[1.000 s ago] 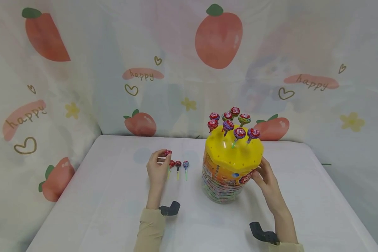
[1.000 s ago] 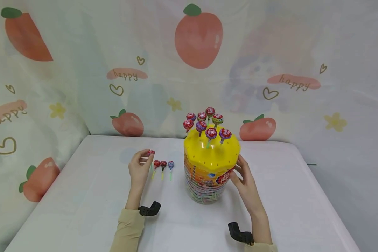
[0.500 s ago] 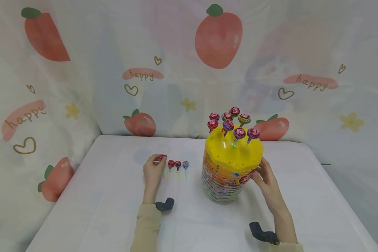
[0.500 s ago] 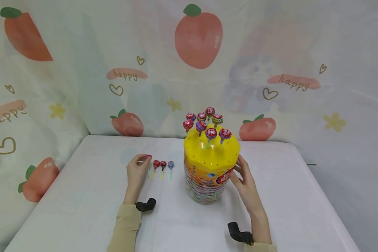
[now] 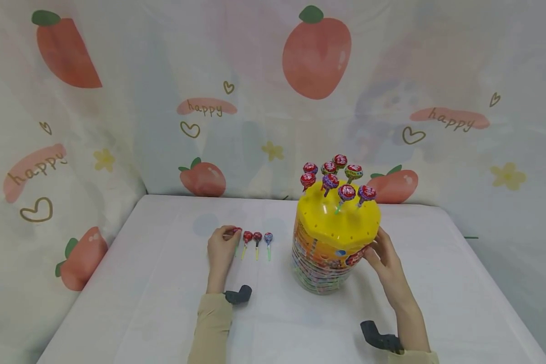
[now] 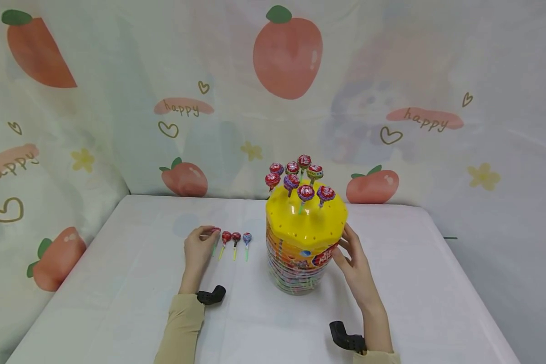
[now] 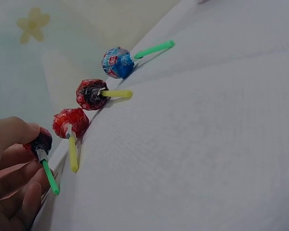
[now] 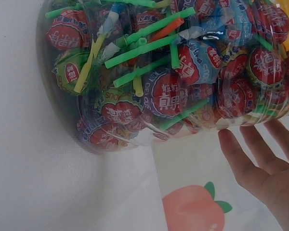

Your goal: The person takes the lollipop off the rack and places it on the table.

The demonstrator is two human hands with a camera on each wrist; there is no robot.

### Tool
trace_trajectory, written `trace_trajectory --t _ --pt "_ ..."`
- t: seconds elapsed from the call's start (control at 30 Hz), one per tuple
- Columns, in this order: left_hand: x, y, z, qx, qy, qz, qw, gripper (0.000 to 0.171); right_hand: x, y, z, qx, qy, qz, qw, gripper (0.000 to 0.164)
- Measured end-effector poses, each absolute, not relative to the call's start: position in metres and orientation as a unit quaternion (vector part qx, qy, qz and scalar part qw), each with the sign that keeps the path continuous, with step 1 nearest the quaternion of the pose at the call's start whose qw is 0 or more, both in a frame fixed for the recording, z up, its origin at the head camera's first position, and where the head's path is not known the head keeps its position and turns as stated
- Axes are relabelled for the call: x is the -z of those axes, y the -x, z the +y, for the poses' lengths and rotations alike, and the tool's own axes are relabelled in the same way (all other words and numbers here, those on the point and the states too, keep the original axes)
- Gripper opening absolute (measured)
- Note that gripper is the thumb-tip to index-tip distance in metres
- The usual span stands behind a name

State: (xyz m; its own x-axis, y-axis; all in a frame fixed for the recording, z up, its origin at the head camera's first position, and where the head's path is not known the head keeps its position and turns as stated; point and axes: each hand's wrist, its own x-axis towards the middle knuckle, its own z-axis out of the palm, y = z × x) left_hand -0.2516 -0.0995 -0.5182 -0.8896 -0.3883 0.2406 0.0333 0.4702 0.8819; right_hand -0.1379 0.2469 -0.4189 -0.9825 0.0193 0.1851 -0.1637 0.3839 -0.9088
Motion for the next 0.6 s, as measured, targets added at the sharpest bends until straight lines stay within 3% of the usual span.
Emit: trace_trajectory --t 0.27,0.6 --pt "0.5175 0.25 -0.0994 0.478 -0.112 -0.852 0.183 0.024 0.4189 0.1374 0.2461 -0.562 -0.044 -0.822 0.082 0.06" --pt "0.5182 0.2491 -0.0985 0.464 -0.109 -0.858 0.194 0.02 0.4183 0.1379 0.2468 -0.55 -0.044 -0.83 0.081 0.059"
